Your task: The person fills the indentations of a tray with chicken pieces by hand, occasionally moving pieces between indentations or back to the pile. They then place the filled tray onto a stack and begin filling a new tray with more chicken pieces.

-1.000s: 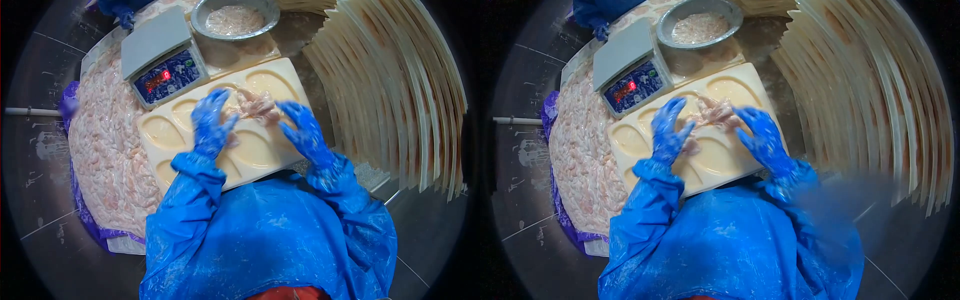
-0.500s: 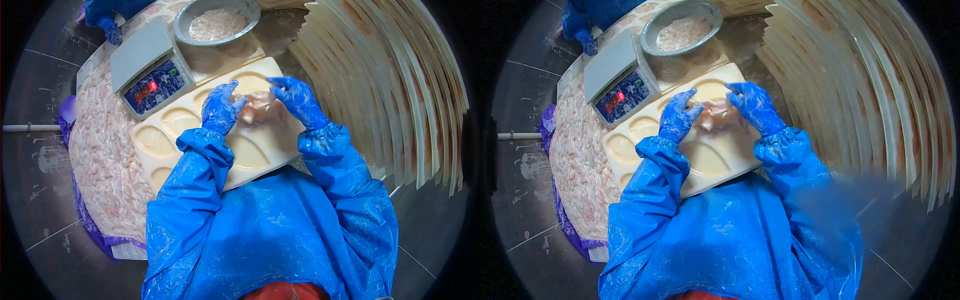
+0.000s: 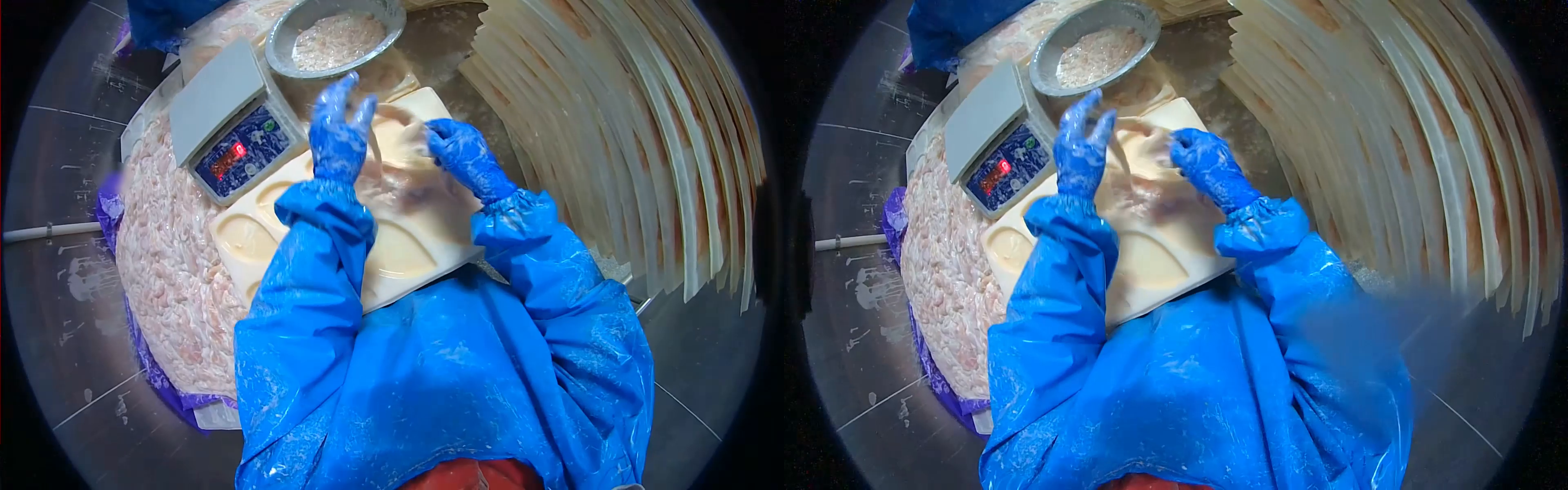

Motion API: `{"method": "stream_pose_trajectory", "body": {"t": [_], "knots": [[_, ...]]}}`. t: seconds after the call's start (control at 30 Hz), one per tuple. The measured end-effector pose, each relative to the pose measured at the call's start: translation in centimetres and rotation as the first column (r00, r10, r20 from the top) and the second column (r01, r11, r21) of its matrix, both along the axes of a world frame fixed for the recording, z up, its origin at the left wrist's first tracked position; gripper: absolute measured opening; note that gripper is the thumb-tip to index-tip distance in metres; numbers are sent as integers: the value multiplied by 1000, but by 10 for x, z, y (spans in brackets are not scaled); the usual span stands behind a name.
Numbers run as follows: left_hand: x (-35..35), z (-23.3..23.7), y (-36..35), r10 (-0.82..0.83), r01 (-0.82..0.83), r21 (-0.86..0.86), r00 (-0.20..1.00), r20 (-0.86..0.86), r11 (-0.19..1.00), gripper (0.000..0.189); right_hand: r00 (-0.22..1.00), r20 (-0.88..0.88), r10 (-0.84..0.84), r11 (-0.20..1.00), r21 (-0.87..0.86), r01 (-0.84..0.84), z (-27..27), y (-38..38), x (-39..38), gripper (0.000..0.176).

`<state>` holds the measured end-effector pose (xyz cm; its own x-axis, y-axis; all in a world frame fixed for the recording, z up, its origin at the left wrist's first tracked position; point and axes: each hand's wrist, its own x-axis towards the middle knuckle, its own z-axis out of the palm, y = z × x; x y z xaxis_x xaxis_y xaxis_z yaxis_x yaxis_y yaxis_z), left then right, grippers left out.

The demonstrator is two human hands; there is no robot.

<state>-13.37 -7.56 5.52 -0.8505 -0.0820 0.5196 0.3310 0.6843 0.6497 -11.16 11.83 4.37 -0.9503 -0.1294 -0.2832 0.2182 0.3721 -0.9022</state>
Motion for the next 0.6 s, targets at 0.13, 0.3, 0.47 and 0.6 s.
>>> {"method": "stream_pose_trajectory", "body": {"t": [0.13,0.3,0.47,0.6], "knots": [[-5,-11,0,-213,217,45,974,-78,975,31,954,-265,139,911,411,-18,-16,33,17,30],[32,-70,61,-177,201,-276,978,111,940,28,724,-646,243,880,461,116,-79,9,-10,33],[24,-48,51,-134,344,-411,878,460,844,29,875,-328,356,869,461,-180,-24,33,12,35],[31,-53,49,-163,287,-270,901,402,919,27,901,-429,62,955,288,72,-11,29,27,38]]}}
